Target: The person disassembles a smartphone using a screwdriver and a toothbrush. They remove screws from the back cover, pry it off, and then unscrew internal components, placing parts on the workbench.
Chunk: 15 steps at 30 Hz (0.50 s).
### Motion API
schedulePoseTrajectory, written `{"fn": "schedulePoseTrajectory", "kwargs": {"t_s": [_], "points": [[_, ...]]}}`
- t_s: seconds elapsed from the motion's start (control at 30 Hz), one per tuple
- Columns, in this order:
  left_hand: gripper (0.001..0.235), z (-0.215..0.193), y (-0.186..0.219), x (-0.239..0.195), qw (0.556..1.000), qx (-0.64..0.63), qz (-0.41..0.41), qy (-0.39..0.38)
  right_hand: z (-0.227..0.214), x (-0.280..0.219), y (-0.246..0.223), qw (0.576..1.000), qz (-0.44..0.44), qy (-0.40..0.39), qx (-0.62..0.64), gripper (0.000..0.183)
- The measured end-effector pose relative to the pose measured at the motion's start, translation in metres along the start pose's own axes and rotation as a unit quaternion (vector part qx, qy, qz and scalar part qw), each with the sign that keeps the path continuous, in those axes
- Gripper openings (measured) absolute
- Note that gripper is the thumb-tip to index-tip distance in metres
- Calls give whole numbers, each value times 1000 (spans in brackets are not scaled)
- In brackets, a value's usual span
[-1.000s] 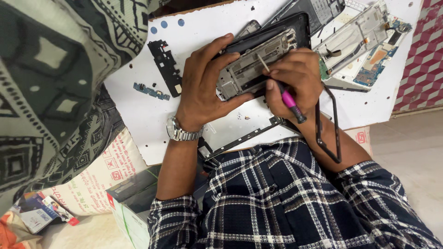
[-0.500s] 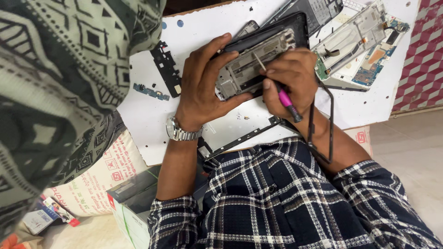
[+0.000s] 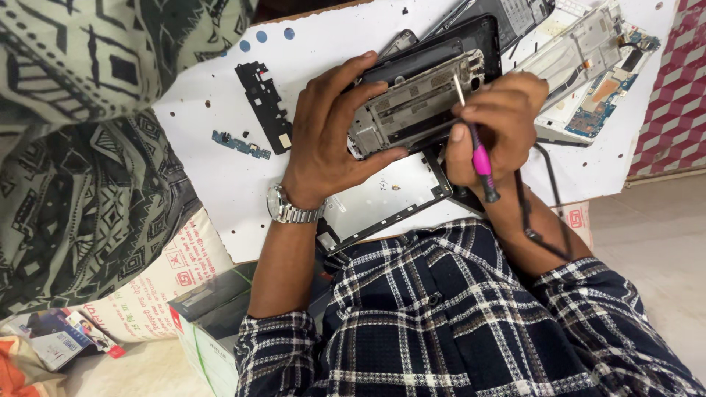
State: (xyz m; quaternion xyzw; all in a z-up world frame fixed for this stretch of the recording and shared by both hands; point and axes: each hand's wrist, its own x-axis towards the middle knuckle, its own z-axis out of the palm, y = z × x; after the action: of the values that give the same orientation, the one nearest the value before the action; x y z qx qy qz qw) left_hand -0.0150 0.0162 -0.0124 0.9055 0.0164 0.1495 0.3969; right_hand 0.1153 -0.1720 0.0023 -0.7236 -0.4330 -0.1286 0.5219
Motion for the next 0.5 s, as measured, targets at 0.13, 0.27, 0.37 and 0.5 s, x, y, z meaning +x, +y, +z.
{"fn": "schedulePoseTrajectory", "kwargs": {"t_s": [0.13,0.27,0.37,0.5], "points": [[86,0,0,-1,1000,4,-2,-2,-1,1,0,999,50,-8,20,13],[88,3,-2,-2,1000,8,0,1,-2,1,1,997,59,5,43,14],[89,5,-3,-3,1000,8,1,1,-1,0,1,996,76,9,52,13],[89,5,-3,-3,1000,6,-1,0,-1,-1,2,995,83,14,46,13]]}}
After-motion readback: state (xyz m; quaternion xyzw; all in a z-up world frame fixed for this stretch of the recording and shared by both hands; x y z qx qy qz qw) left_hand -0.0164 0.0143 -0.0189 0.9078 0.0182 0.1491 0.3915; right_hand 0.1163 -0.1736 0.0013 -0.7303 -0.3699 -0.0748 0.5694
